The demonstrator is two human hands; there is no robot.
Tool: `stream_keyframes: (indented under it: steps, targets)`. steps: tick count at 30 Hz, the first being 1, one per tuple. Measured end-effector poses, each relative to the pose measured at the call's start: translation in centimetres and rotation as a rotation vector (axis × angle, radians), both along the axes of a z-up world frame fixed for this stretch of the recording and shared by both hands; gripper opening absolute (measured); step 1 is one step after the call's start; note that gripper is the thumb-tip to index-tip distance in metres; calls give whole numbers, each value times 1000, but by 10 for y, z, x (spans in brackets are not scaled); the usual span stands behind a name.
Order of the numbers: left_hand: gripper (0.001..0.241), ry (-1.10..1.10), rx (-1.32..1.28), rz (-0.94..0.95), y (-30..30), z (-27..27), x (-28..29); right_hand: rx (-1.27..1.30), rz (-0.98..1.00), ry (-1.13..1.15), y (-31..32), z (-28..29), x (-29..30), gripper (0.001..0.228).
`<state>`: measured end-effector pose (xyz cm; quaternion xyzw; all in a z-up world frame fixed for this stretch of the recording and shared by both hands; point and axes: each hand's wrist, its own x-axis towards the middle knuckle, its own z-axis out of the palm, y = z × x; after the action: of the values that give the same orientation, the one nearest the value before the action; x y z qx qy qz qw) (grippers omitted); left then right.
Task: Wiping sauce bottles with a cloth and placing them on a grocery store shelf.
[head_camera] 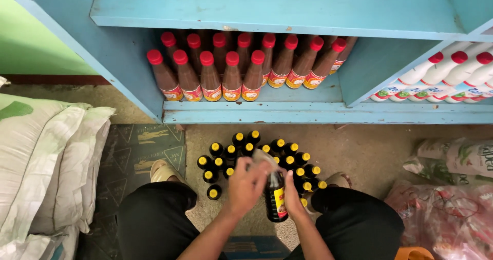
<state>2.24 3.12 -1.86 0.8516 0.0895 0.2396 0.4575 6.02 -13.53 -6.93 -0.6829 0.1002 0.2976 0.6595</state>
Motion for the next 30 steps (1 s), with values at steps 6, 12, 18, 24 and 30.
stream_keyframes:
  steps: [6,12,18,24,30]
  targets:
    - [31,92,27,-102,-6,7,-3,157,-46,73,-2,-3,-4,85]
    - [48,345,-179,-36,-4,43,-5,336,-265,51,-17,-27,14,63]
    - [62,246,11,-202,4,124,-14,496,-295,-145,-14,68,33,73]
    - [107,102,458,-114,38,228,43,427,-22,-975,39,239,57,83]
    - [90,-327,612,-9,81,322,99,410,-9,-1364,91,334,114,77]
